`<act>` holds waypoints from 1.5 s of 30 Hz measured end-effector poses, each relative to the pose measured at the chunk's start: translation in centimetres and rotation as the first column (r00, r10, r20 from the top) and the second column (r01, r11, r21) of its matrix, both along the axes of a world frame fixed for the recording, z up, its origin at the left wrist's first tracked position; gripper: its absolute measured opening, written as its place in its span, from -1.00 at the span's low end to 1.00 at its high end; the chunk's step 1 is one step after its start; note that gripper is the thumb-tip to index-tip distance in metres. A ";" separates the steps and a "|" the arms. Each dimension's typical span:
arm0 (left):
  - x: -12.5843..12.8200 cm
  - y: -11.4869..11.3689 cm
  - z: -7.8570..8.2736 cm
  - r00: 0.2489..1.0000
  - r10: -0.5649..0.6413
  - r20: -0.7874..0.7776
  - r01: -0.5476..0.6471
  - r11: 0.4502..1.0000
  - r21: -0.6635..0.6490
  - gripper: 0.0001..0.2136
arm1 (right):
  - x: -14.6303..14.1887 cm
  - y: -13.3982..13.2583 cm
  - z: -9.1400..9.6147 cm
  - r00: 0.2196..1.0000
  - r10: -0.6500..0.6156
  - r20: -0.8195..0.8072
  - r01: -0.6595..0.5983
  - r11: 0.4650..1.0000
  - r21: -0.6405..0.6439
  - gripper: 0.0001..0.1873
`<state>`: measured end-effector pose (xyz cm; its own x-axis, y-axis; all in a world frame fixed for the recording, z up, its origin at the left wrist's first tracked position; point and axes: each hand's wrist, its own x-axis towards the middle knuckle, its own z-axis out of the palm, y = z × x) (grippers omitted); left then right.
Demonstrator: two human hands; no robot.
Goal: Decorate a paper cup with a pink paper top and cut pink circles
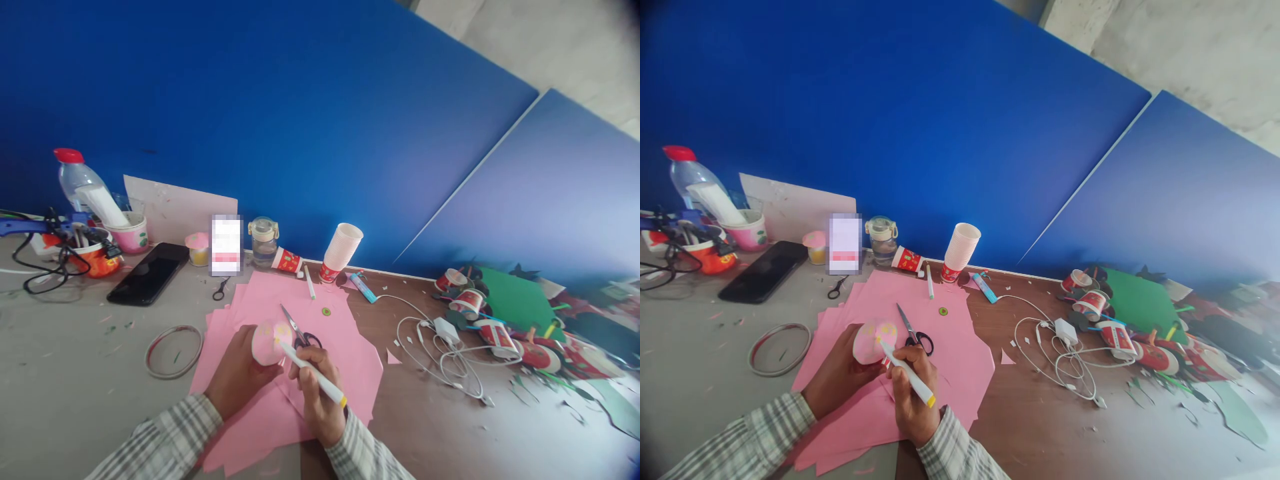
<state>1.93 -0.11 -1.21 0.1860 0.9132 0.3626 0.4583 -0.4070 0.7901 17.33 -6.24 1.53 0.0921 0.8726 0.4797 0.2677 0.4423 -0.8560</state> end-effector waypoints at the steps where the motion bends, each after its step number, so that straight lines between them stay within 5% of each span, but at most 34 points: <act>1: 0.0 0.0 0.0 1.000 0.003 -0.003 -0.003 1.000 0.004 -0.55 | 0.0 0.0 0.1 1.000 0.009 0.006 -0.009 1.000 0.001 -0.86; 45: 0.0 0.0 -0.3 1.000 0.001 0.000 -0.001 1.000 0.000 -0.56 | 0.1 -0.1 -0.4 0.999 -0.003 0.051 0.001 0.999 0.034 -0.88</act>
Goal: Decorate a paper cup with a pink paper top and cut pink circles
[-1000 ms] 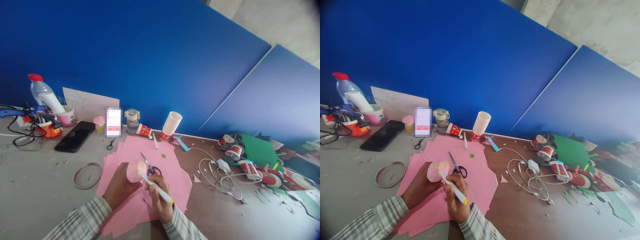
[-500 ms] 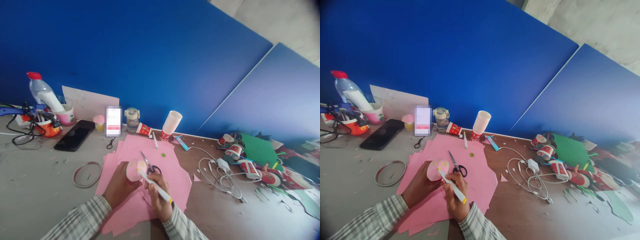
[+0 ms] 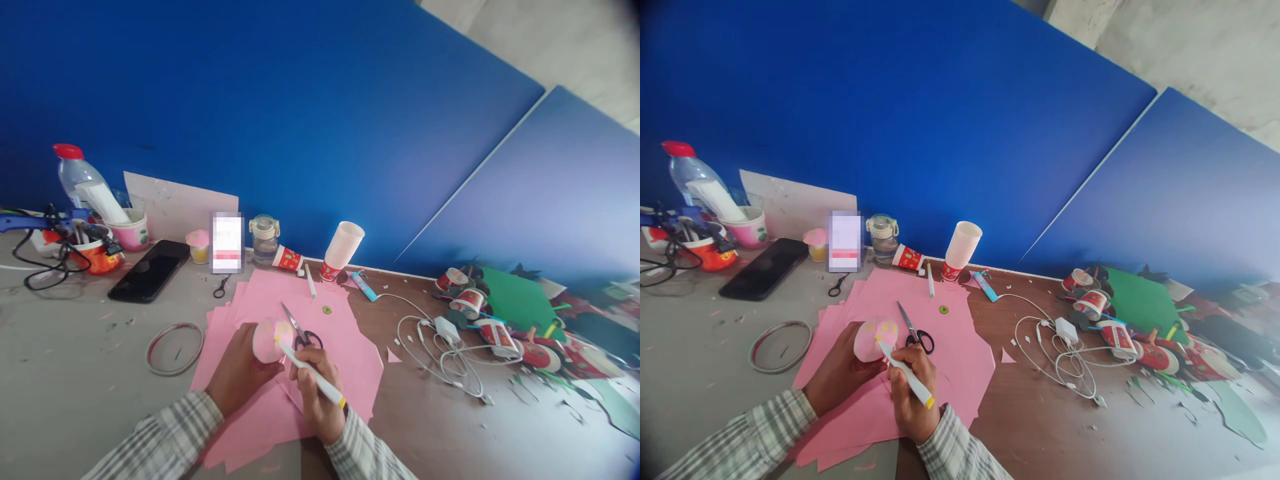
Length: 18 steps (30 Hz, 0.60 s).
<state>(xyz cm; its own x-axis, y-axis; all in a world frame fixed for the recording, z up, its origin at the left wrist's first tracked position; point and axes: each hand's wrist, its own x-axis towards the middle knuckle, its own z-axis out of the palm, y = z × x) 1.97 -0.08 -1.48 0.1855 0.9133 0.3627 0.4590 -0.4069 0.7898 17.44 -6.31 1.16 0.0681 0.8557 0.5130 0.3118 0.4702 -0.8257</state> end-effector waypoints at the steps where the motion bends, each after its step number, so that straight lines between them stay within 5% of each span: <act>1: 0.0 0.0 0.0 1.000 0.004 0.005 -0.004 1.000 -0.004 -0.55 | 0.0 0.0 -0.1 1.000 0.001 0.002 -0.001 1.000 -0.004 -0.88; 18: -0.1 0.0 -0.1 1.000 0.004 0.013 -0.004 1.000 -0.012 -0.53 | 0.0 -0.1 -0.1 1.000 -0.012 0.003 0.012 1.000 -0.012 -0.87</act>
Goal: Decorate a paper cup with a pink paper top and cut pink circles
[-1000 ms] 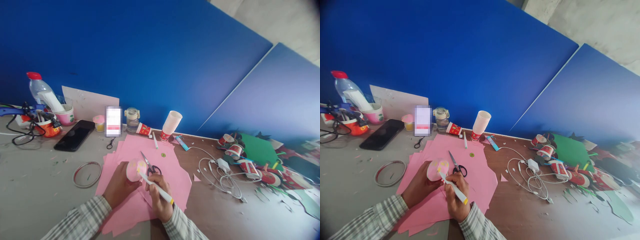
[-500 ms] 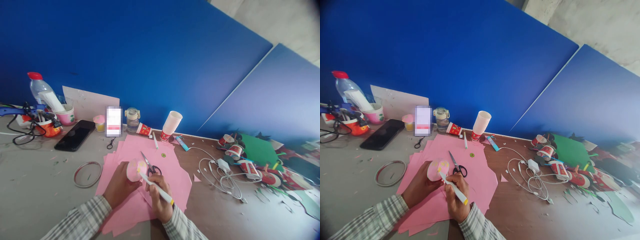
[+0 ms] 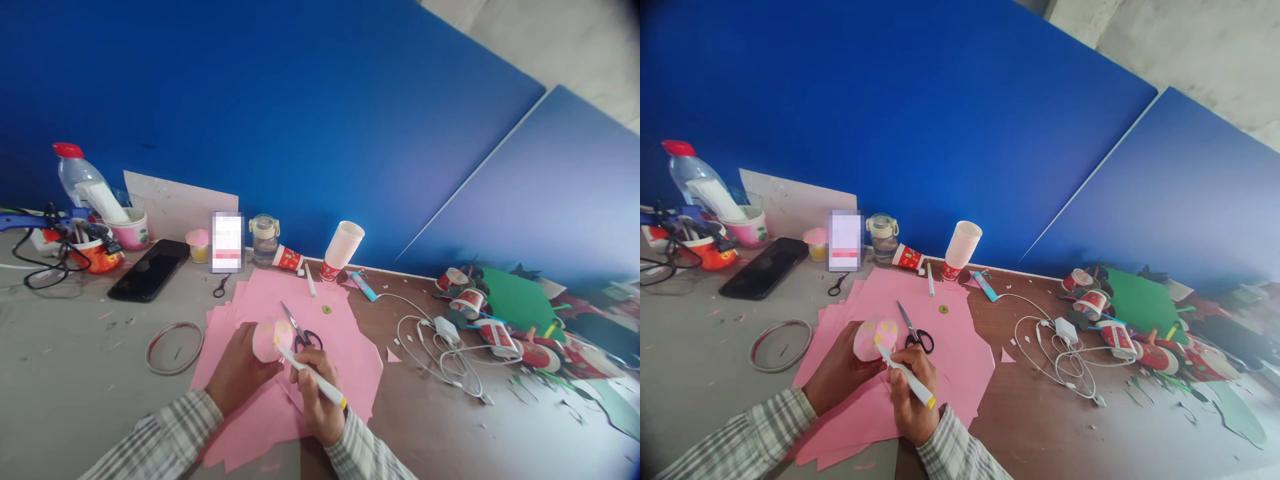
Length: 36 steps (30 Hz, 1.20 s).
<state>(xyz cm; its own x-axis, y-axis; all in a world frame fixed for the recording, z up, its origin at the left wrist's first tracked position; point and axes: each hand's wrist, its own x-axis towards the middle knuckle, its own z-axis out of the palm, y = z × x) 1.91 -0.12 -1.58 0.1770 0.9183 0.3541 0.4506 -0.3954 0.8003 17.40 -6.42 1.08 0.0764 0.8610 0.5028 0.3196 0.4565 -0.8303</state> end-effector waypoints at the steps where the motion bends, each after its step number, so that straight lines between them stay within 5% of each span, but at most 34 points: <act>1: 0.0 0.0 0.0 1.000 -0.001 0.003 0.001 1.000 -0.005 -0.53 | 0.0 0.0 0.0 1.000 -0.001 -0.001 0.001 1.000 -0.004 -0.87; 36: 0.0 0.0 0.0 1.000 0.005 0.008 -0.005 1.000 -0.013 -0.52 | -0.1 0.1 0.0 1.000 0.004 -0.031 -0.004 1.000 -0.005 -0.87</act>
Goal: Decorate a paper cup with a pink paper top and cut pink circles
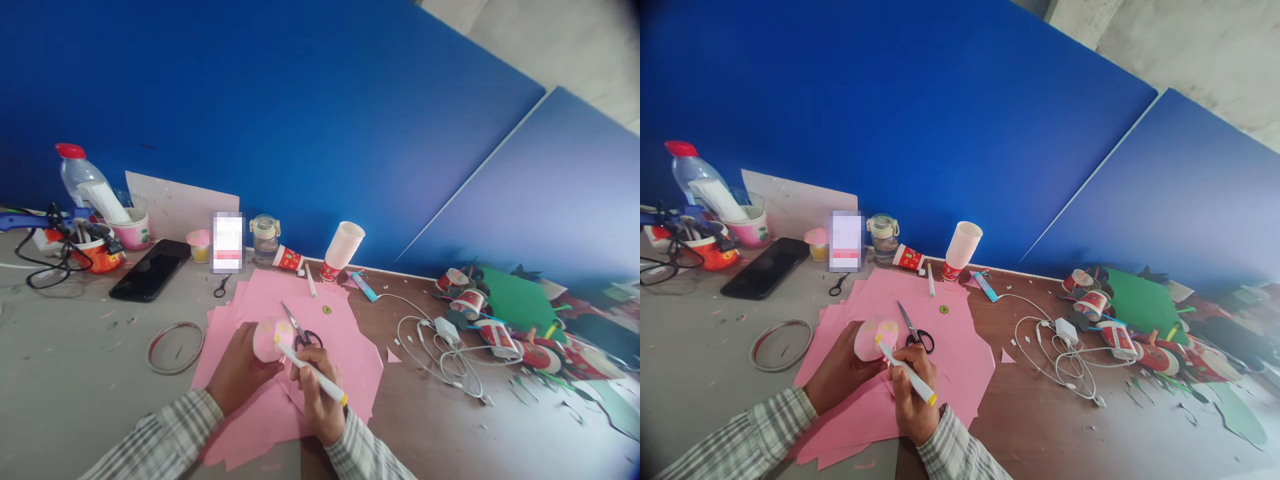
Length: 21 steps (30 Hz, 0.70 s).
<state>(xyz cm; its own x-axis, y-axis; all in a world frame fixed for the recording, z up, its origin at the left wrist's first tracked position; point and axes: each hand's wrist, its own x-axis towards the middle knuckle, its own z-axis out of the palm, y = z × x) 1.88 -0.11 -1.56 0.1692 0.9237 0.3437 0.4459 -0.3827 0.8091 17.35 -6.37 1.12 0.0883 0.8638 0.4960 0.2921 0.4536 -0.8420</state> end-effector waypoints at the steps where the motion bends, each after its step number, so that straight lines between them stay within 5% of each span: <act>1: 0.0 0.0 0.0 1.000 0.000 0.004 0.000 1.000 -0.003 -0.53 | 0.0 0.0 0.0 1.000 0.003 -0.002 -0.003 1.000 -0.001 -0.87; 13: 0.0 -0.1 0.1 1.000 -0.008 -0.009 0.008 1.000 0.006 -0.53 | 0.1 -0.1 -0.3 0.998 -0.011 -0.068 0.011 1.000 -0.011 -0.85; 21: 0.1 0.0 0.2 1.000 0.001 -0.031 0.000 1.000 0.015 -0.53 | -0.3 -0.3 0.7 0.997 0.012 0.078 -0.018 0.997 0.074 -0.89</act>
